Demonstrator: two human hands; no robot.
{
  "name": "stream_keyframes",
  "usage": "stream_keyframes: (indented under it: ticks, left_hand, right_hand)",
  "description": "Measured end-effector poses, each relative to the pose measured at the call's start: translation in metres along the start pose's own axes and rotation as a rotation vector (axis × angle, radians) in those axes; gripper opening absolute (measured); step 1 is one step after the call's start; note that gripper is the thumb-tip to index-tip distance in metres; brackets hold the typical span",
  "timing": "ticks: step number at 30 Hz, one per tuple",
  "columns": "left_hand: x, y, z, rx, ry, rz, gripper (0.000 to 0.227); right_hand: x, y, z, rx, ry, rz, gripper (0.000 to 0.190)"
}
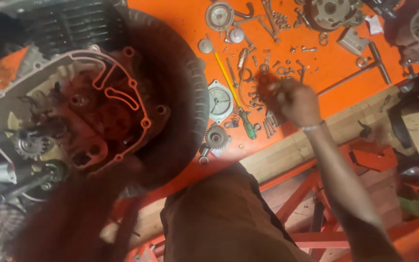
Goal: The person assembles internal components of a motorcycle engine, including gears and a gasket, on a workbench. They use their hands to position the parts and a screwdriver to tighten bolts, with the camera shaking frequently during the process.
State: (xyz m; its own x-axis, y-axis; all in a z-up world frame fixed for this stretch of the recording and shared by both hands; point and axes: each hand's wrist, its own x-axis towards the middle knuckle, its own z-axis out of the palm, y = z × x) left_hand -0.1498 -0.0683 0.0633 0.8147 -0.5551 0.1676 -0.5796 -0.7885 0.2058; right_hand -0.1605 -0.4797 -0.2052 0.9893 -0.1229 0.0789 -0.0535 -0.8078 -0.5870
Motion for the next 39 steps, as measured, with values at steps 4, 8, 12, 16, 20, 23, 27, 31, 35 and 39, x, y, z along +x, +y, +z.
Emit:
stream_keyframes:
  ticks: [4,8,12,16,20,23,27,31,35,39]
  left_hand:
    - [-0.071,0.034,0.081,-0.582,-0.078,-0.329,0.032]
    - [-0.102,0.068,0.156,-0.807,-0.126,-0.633,0.031]
    - [-0.132,0.081,0.196,-1.001,-0.06,-0.77,0.037]
    - [-0.131,0.091,0.193,-0.895,-0.348,-1.099,0.033]
    - [-0.098,0.09,0.177,-0.911,-0.182,-0.911,0.029]
    - [-0.093,0.084,0.193,-1.009,-0.05,-0.68,0.025]
    - [-0.075,0.084,0.203,-1.213,-0.089,-0.6,0.025]
    - [-0.041,0.08,0.208,-1.442,-0.095,-0.576,0.028]
    - [-0.036,0.067,0.209,-1.558,-0.085,-0.602,0.031]
    - [-0.043,0.045,0.19,-1.709,-0.068,-0.587,0.026]
  right_hand:
    - [-0.03,-0.019,0.013,0.043,-0.157,-0.19,0.02]
    - [-0.05,-0.02,0.027,-0.109,-0.166,-0.287,0.028]
    - [-0.053,-0.009,0.035,-0.219,-0.188,-0.285,0.027]
    - [-0.043,-0.012,0.03,-0.242,-0.127,-0.453,0.031]
    - [-0.042,0.002,0.04,-0.309,-0.15,-0.467,0.025]
    - [-0.043,0.001,0.039,-0.297,-0.125,-0.423,0.015]
    - [-0.051,0.004,0.038,-0.048,-0.105,-0.268,0.013]
    - [-0.062,-0.031,0.017,0.558,-0.253,0.173,0.018]
    - [-0.077,-0.116,0.004,0.969,-0.363,0.3,0.022]
    - [-0.086,-0.168,0.005,1.115,-0.29,0.222,0.023]
